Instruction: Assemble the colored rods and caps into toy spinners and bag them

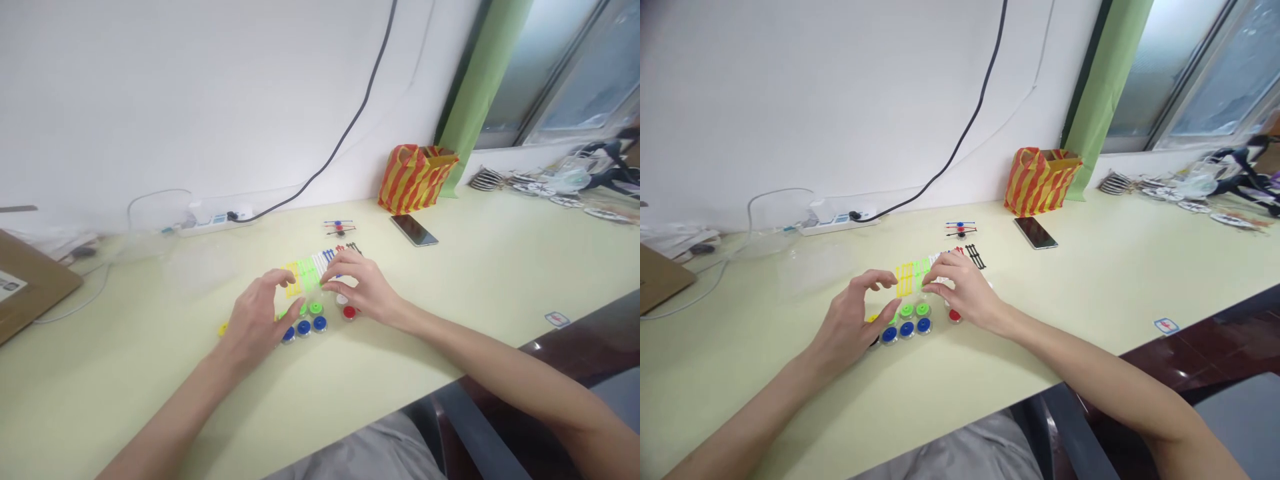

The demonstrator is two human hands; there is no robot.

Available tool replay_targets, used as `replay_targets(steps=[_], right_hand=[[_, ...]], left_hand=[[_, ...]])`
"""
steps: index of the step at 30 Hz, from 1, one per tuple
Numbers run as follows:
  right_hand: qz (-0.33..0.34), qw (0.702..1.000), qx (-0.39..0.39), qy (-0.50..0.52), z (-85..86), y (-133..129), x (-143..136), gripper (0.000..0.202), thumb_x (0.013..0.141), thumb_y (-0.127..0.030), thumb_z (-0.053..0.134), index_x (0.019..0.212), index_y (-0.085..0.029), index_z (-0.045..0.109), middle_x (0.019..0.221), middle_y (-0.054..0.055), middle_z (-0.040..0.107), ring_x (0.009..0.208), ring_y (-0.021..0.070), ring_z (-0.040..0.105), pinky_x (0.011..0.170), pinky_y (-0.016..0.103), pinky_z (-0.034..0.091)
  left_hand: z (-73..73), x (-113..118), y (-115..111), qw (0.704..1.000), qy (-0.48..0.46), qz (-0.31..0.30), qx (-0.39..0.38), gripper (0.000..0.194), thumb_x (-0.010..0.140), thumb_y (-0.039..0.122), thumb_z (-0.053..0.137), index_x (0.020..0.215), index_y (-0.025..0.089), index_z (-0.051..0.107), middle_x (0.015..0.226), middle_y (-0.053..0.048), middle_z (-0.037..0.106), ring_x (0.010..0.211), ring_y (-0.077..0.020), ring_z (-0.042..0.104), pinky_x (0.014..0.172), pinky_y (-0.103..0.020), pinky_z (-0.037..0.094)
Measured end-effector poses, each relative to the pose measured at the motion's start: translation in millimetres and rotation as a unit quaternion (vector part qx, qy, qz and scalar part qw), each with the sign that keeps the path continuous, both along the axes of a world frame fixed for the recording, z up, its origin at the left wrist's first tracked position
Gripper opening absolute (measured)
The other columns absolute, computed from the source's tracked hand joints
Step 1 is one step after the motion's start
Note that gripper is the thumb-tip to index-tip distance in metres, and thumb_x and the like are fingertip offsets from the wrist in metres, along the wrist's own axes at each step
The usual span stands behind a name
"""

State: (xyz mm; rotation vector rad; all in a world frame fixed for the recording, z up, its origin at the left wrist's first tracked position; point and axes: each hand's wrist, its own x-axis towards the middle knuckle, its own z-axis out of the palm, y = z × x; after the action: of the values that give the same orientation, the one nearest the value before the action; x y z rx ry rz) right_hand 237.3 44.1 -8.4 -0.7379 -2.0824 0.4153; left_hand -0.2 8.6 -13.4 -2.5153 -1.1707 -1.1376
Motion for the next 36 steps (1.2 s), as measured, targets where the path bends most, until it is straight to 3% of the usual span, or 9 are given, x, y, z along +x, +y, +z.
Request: replay_targets(steps=[4,7,11,14,16,19,21,30,36], right_hand=[[0.014,0.993,-0.054,0.103,-0.1,-15.1,-13.6,0.013,0.095,-0.032,0.068,0.087,-0.023,0.07,0.083,0.003,0.07,0.081,0.0185,0.063,0.079,0.035,0.051],[0.032,0.988,-0.085,0.129,-3.4,-23.5,-27.0,0.017,0.094,-0.038,0.069,0.085,-0.023,0.07,0.083,0.002,0.071,0.08,0.0183,0.064,0.079,0.034,0.051],[0.053,0.983,-0.1,0.144,0.4,-10.3,-38.6,0.015,0.094,-0.035,0.069,0.086,-0.021,0.069,0.083,0.001,0.071,0.08,0.0162,0.065,0.079,0.031,0.051],[0.03,0.995,-0.058,0.073,4.2,28.5,-38.5,0.01,0.097,-0.026,0.064,0.093,-0.019,0.071,0.092,0.003,0.073,0.088,0.0162,0.064,0.085,0.032,0.049],[0.009,0.999,-0.022,-0.049,2.1,62.1,-34.8,0.009,0.093,-0.017,0.066,0.087,-0.018,0.073,0.091,0.005,0.072,0.091,0.0182,0.061,0.087,0.033,0.045],[0.002,0.984,-0.015,-0.177,-7.6,102.7,-27.5,0.009,0.089,-0.012,0.069,0.083,-0.015,0.076,0.09,0.007,0.07,0.092,0.0192,0.059,0.088,0.034,0.042],[0.008,0.975,-0.007,-0.222,-14.5,115.4,-24.0,0.008,0.088,-0.014,0.071,0.085,-0.016,0.078,0.092,0.007,0.069,0.094,0.0197,0.057,0.088,0.033,0.04],[0.006,0.951,0.028,-0.307,-21.8,108.1,-30.8,0.007,0.087,-0.015,0.072,0.083,-0.016,0.078,0.091,0.008,0.067,0.093,0.0213,0.052,0.082,0.032,0.037],[0.001,0.952,0.056,-0.302,-5.6,106.8,-29.8,0.011,0.089,-0.013,0.068,0.081,-0.016,0.076,0.092,0.008,0.067,0.094,0.0221,0.052,0.087,0.036,0.039]], left_hand=[[-0.1,5.4,-2.0,0.999,0.033,-0.006,0.012,0.032,0.096,0.044,0.063,0.114,0.021,0.05,0.095,-0.004,0.068,0.082,-0.0207,0.066,0.074,-0.033,0.052],[-0.4,10.3,-4.2,0.996,0.067,-0.033,0.039,0.018,0.099,0.033,0.061,0.11,0.021,0.054,0.089,-0.002,0.068,0.077,-0.0191,0.064,0.07,-0.032,0.049],[-1.4,8.1,-2.7,0.998,0.027,-0.003,0.063,0.012,0.099,0.023,0.059,0.11,0.02,0.056,0.092,-0.004,0.071,0.081,-0.0195,0.066,0.072,-0.031,0.05],[-1.0,0.1,2.5,0.997,0.007,0.025,0.078,0.015,0.097,0.026,0.062,0.11,0.019,0.057,0.093,-0.005,0.071,0.082,-0.02,0.067,0.075,-0.033,0.051],[-1.1,-5.0,6.4,0.996,0.002,0.04,0.079,0.015,0.098,0.027,0.061,0.109,0.019,0.058,0.089,-0.004,0.07,0.079,-0.0193,0.066,0.074,-0.033,0.052],[-2.6,-8.8,10.0,0.997,-0.002,0.052,0.064,0.014,0.098,0.028,0.059,0.108,0.018,0.058,0.086,-0.003,0.068,0.077,-0.0185,0.065,0.073,-0.032,0.052],[-3.9,-8.7,10.4,0.997,-0.003,0.048,0.056,0.014,0.098,0.028,0.059,0.108,0.018,0.059,0.086,-0.003,0.068,0.077,-0.0182,0.065,0.074,-0.032,0.052],[-6.1,-6.8,8.7,0.999,0.001,0.04,0.035,0.012,0.099,0.026,0.056,0.107,0.019,0.06,0.088,-0.004,0.069,0.079,-0.0183,0.065,0.074,-0.031,0.051],[-5.7,-7.9,8.7,0.998,-0.003,0.048,0.03,0.011,0.099,0.025,0.055,0.107,0.019,0.059,0.088,-0.004,0.068,0.08,-0.0186,0.065,0.075,-0.032,0.051]])
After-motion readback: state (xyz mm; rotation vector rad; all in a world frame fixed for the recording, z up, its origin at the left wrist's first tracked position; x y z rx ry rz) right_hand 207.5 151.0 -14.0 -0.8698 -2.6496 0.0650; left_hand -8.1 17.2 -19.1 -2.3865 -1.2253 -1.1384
